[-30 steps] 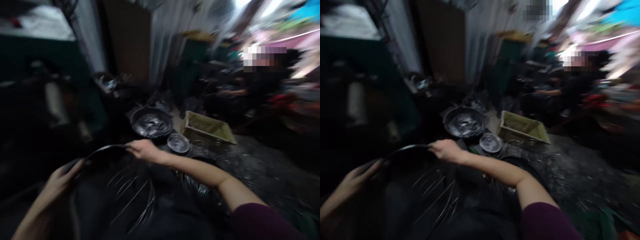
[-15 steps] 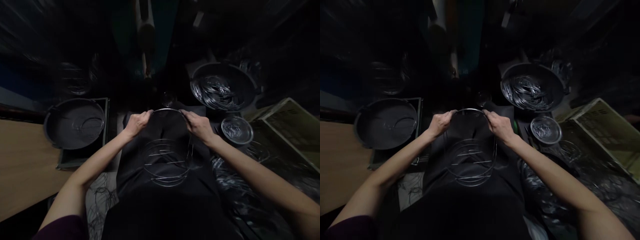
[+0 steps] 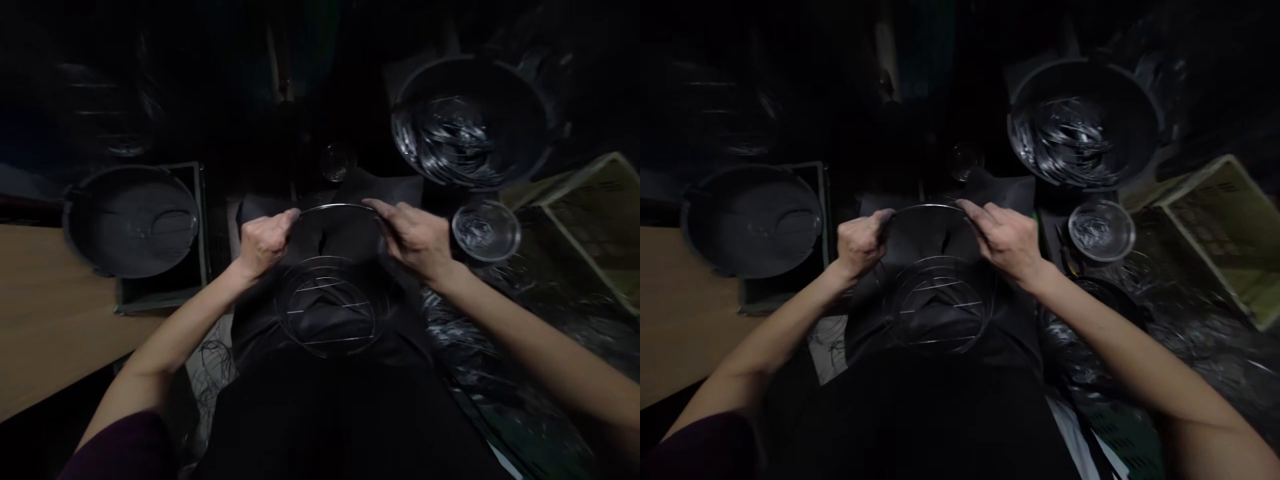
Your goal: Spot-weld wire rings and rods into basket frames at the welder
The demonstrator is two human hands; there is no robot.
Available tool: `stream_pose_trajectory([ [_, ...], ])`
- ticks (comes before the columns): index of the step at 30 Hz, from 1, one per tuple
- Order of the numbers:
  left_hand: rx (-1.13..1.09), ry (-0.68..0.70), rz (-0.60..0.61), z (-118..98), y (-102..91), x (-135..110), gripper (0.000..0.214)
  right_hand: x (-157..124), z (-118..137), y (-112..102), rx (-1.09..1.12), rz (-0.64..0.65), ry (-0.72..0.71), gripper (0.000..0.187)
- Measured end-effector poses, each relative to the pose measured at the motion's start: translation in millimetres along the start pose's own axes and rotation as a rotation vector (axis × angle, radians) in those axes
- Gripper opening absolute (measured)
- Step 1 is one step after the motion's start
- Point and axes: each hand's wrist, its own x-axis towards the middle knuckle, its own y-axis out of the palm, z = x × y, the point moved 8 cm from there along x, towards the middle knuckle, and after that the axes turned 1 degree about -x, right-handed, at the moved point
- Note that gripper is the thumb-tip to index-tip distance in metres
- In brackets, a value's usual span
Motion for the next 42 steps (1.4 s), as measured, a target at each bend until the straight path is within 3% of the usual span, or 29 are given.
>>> stream_pose_trajectory([
  [4,0.042,-0.047,0.1,3.9,19.5,-2.6,0.038,13.8,6.4,7.4,-0.128,-0.015,-0.067,0.039],
  [7,0.065,-0.093,0.158,7.7,26.7,-6.4,0.041,10.7,7.9,13.0,-0.191,-0.08,-0.037,0.038],
  [11,0.028,-0.074,0.204,13.6,31.9,7.2,0.038,15.1,4.0,21.6,-0.21,-0.088,-0.013,0.038],
  [16,0.01,-0.074,0.457,34.5,62.0,37.7,0.038,49.3,-5.6,58.5,-0.185,0.203,-0.008,0.042],
  [19,0.04,-0.169,0.591,54.7,81.3,39.9,0.043,65.1,-10.7,84.8,-0.183,0.378,0.015,0.046],
  [22,-0.026,-0.248,0.627,70.1,91.1,34.6,0.044,74.1,-13.6,104.7,-0.173,0.506,0.027,0.051],
  [27,-0.096,-0.284,0.63,83.2,83.6,41.6,0.042,89.1,-18.6,108.3,-0.174,0.589,0.037,0.054],
  [32,-0.052,-0.218,0.663,85.9,63.7,68.6,0.031,111.3,-17.9,93.6,-0.16,0.55,-0.005,0.062],
  [36,-0.095,-0.281,0.644,98.5,56.0,75.3,0.027,125.0,-17.1,87.3,-0.149,0.552,-0.03,0.062],
  [40,-0.343,-0.309,0.534,111.6,42.8,81.4,0.032,144.9,-17.8,69.4,-0.118,0.517,-0.047,0.058],
  [42,-0.28,-0.318,0.486,120.9,32.2,87.9,0.032,156.9,-18.9,59.0,-0.104,0.495,-0.043,0.058],
])
